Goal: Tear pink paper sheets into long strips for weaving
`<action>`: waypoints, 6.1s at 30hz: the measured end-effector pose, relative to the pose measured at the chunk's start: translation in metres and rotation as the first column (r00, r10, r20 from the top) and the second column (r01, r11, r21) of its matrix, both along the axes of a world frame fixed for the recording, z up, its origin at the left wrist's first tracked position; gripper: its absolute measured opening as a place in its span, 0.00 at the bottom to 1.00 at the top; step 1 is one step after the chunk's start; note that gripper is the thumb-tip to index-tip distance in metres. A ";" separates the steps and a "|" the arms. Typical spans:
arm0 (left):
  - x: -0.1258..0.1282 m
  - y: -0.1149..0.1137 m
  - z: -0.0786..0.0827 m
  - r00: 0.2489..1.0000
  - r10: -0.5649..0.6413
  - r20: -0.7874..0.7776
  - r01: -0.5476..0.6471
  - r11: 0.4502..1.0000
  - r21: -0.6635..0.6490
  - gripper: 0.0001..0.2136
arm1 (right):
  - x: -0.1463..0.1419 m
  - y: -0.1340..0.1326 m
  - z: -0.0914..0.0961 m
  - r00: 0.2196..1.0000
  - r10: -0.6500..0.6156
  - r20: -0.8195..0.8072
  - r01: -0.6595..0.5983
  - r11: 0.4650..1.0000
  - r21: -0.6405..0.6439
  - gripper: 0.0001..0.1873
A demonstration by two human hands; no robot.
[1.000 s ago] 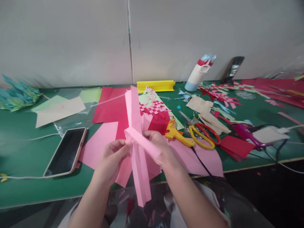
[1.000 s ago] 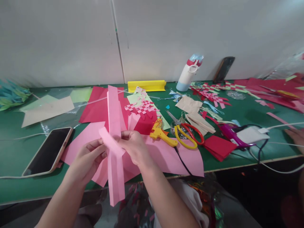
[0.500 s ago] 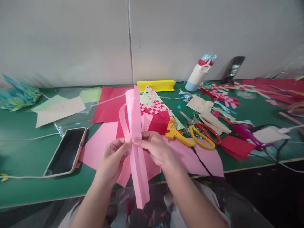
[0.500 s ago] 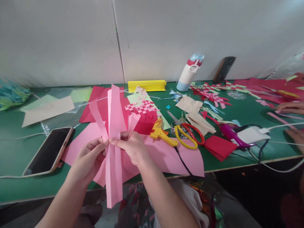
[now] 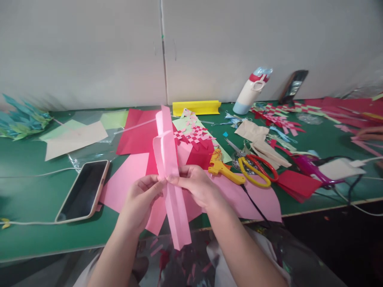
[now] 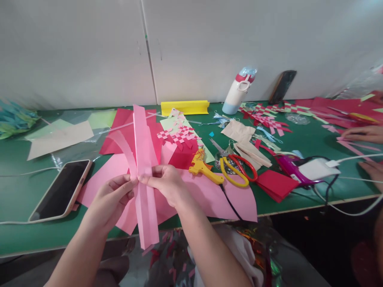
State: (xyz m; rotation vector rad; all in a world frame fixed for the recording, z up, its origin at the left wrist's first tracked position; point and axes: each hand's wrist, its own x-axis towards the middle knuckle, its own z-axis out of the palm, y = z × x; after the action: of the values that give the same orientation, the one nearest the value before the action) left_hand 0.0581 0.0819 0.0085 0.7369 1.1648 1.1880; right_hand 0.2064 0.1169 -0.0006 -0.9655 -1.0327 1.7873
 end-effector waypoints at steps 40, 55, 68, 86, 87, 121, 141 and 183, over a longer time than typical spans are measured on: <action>0.005 -0.001 -0.004 0.995 0.026 0.101 -0.029 0.999 0.023 0.07 | -0.007 0.000 -0.004 0.993 -0.059 -0.098 0.051 0.995 -0.088 0.13; 0.004 -0.001 -0.001 0.992 -0.032 0.122 0.031 0.999 0.011 0.06 | -0.001 0.000 -0.002 0.999 -0.021 -0.036 0.019 0.998 -0.064 0.15; 0.001 -0.001 -0.003 0.989 -0.073 0.126 0.080 0.996 -0.045 0.08 | 0.001 -0.001 -0.001 0.996 -0.054 -0.066 0.049 0.996 -0.077 0.16; 0.003 -0.001 -0.004 0.984 -0.076 0.163 0.082 0.996 -0.034 0.07 | 0.000 -0.003 0.001 0.992 -0.054 -0.111 0.046 0.996 -0.078 0.15; 0.002 -0.001 -0.004 0.985 -0.083 0.151 0.089 0.995 -0.036 0.08 | 0.001 -0.003 0.002 0.993 -0.056 -0.104 0.049 0.996 -0.072 0.15; 0.005 0.001 -0.004 0.957 -0.110 0.268 0.105 0.994 0.034 0.05 | 0.000 -0.005 0.002 0.994 -0.042 -0.098 0.038 0.998 -0.041 0.15; 0.006 0.000 -0.002 0.977 -0.080 0.198 0.077 0.997 0.025 0.06 | -0.001 -0.006 0.003 0.990 -0.057 -0.131 0.052 0.998 -0.039 0.15; 0.004 0.002 -0.009 0.976 -0.128 0.177 0.114 0.989 0.090 0.04 | 0.002 -0.007 0.005 0.987 -0.085 -0.135 0.085 0.996 -0.001 0.12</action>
State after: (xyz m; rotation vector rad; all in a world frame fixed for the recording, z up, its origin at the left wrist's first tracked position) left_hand 0.0621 0.0835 -0.0003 0.7320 0.9122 1.1784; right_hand 0.2082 0.1099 0.0042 -0.8610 -0.8978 1.7536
